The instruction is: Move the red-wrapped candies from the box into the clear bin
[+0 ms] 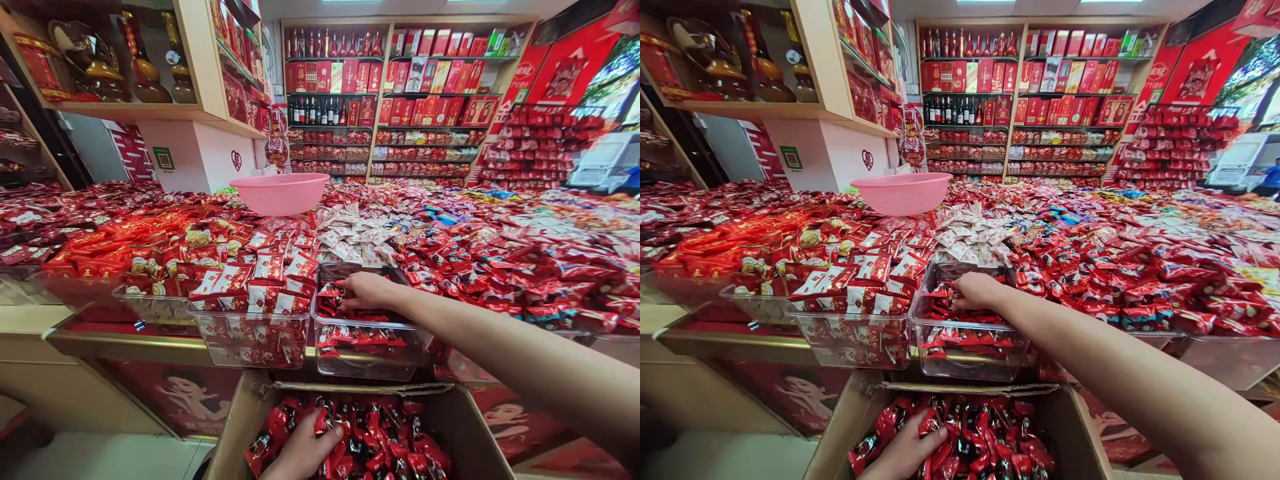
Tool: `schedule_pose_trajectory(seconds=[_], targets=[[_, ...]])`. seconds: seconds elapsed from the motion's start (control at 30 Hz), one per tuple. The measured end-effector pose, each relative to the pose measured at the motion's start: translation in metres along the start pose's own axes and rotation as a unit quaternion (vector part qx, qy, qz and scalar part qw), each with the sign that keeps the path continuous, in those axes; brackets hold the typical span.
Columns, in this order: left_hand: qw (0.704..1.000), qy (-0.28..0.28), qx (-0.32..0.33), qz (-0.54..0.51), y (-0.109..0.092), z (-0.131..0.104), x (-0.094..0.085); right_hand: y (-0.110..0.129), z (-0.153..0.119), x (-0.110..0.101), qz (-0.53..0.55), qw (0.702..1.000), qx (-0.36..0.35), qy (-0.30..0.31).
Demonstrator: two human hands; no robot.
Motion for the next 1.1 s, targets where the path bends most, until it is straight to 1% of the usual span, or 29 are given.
schedule_pose_trajectory(seconds=[0.2, 0.3, 0.43, 0.5, 0.6, 0.77, 0.87, 0.93, 1.03, 1.1], targets=[[0.999, 0.035, 0.017, -0.004, 0.0, 0.001, 0.004, 0.001, 0.005, 0.005, -0.011, 1.0, -0.019, 0.018], [0.999, 0.032, 0.009, -0.003, 0.001, 0.002, 0.004, 0.004, 0.008, 0.008, -0.025, 0.999, -0.013, 0.022], [0.999, 0.036, 0.01, -0.009, -0.003, 0.002, 0.004, 0.004, 0.009, 0.006, -0.023, 1.0, 0.009, -0.016], [0.999, 0.041, 0.016, -0.014, -0.006, 0.003, 0.005, 0.003, 0.008, 0.005, -0.014, 0.999, 0.005, -0.031], [0.999, 0.042, 0.021, -0.02, -0.009, 0.003, 0.006, 0.002, 0.007, 0.004, 0.005, 0.999, -0.015, -0.038], [0.999, 0.041, 0.006, -0.015, -0.006, 0.003, 0.007, -0.002, 0.009, 0.008, 0.006, 1.0, 0.003, -0.015], [0.999, 0.046, -0.004, -0.013, -0.004, 0.003, 0.005, -0.003, 0.009, 0.007, 0.015, 1.0, 0.01, -0.018], [0.999, 0.039, -0.016, -0.008, -0.002, 0.003, 0.001, -0.005, 0.008, 0.007, 0.029, 0.999, 0.023, -0.023], [0.999, 0.035, -0.032, -0.019, 0.002, 0.003, -0.003, -0.01, 0.01, 0.001, 0.049, 0.997, 0.043, -0.031], [0.997, 0.055, -0.025, -0.043, 0.005, 0.002, -0.002, -0.011, 0.009, -0.014, 0.059, 0.996, 0.053, -0.043]])
Point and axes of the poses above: each hand's wrist, its own z-axis towards the middle knuckle, its own x-axis out of the palm, y = z × x, the point moved 4 cm from there along z, towards the middle knuckle, and after that the axes turned 14 degrees about x, right-handed, at the moved point
